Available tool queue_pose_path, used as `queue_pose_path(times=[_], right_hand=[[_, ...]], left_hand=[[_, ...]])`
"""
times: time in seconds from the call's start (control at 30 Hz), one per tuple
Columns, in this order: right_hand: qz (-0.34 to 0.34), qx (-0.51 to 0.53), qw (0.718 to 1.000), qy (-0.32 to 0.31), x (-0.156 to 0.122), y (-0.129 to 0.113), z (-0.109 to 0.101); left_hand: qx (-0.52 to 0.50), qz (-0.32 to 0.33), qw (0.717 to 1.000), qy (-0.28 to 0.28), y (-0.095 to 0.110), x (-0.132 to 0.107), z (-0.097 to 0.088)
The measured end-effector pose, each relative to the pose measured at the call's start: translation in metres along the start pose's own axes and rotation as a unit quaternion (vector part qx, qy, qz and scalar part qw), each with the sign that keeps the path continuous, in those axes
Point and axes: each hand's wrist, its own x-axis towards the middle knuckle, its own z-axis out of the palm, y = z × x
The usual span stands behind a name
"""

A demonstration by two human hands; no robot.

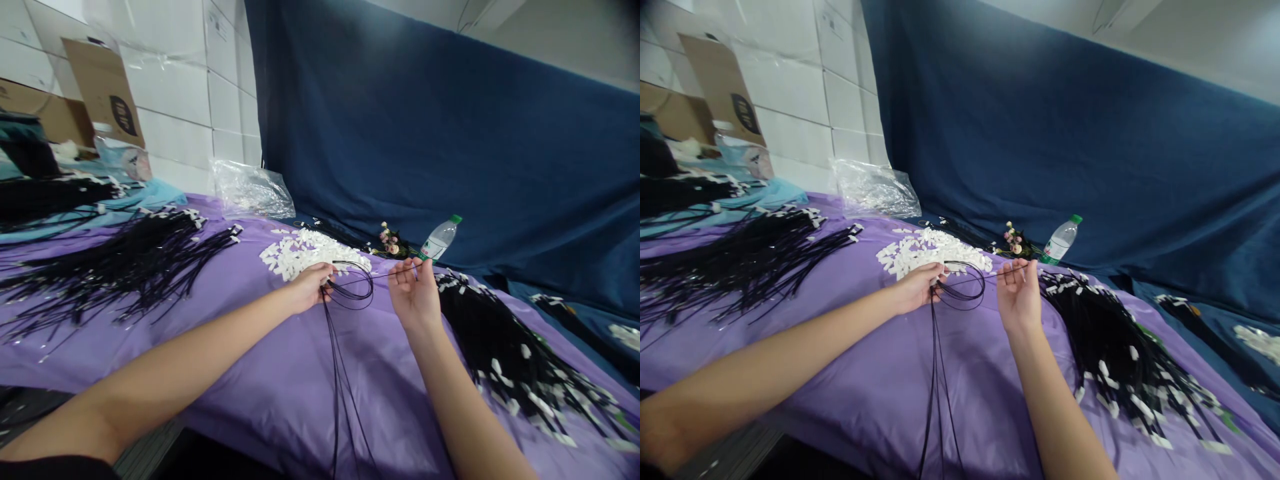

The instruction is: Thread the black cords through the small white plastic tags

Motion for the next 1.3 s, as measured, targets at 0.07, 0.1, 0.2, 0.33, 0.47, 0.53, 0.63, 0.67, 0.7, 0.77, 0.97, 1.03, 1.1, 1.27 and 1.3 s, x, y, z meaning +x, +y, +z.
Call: queue_pose_path(times=[0.07, 0.1, 0.2, 0.33, 0.47, 0.53, 0.63, 0.67, 0.7, 0.77, 0.97, 1.03, 1.1, 1.27, 1.3], right_hand=[[0.000, -0.017, 0.999, -0.032, -0.005, -0.002, 0.003], [0.002, -0.051, 0.997, -0.059, -0.008, -0.001, 0.005], [-0.035, -0.265, 0.952, -0.148, -0.020, 0.007, 0.007], [-0.113, -0.422, 0.884, -0.166, -0.031, 0.022, 0.007], [-0.154, -0.449, 0.871, -0.123, -0.035, 0.025, 0.006], [-0.163, -0.456, 0.868, -0.112, -0.034, 0.024, 0.006], [-0.164, -0.464, 0.863, -0.110, -0.033, 0.024, 0.004], [-0.164, -0.466, 0.862, -0.112, -0.033, 0.024, 0.004], [-0.163, -0.467, 0.862, -0.113, -0.033, 0.024, 0.004], [-0.164, -0.468, 0.861, -0.115, -0.033, 0.025, 0.004], [-0.167, -0.469, 0.860, -0.115, -0.033, 0.025, 0.003], [-0.169, -0.467, 0.860, -0.114, -0.033, 0.024, 0.003], [-0.168, -0.465, 0.862, -0.115, -0.033, 0.024, 0.003], [-0.169, -0.464, 0.862, -0.112, -0.033, 0.025, 0.003], [-0.169, -0.465, 0.862, -0.112, -0.033, 0.025, 0.003]], left_hand=[[-0.003, 0.004, 1.000, -0.014, -0.001, 0.001, -0.001], [-0.004, 0.007, 1.000, -0.019, -0.002, 0.001, -0.001], [-0.008, 0.018, 0.999, -0.044, -0.002, 0.000, -0.002], [-0.015, 0.029, 0.996, -0.082, -0.001, -0.002, -0.001], [-0.023, 0.036, 0.994, -0.105, -0.001, -0.003, 0.000], [-0.025, 0.041, 0.992, -0.117, -0.001, -0.003, 0.000], [-0.021, 0.047, 0.990, -0.132, 0.000, -0.004, 0.001], [-0.021, 0.048, 0.990, -0.134, 0.000, -0.004, 0.001], [-0.020, 0.048, 0.989, -0.135, 0.000, -0.005, 0.001], [-0.022, 0.046, 0.989, -0.138, 0.000, -0.005, 0.001], [-0.018, 0.048, 0.988, -0.143, 0.001, -0.006, 0.001], [-0.015, 0.048, 0.988, -0.146, 0.001, -0.005, 0.001], [-0.012, 0.049, 0.988, -0.147, 0.001, -0.005, 0.001], [-0.010, 0.051, 0.988, -0.147, 0.000, -0.005, 0.001], [-0.010, 0.050, 0.988, -0.148, 0.000, -0.005, 0.001]])
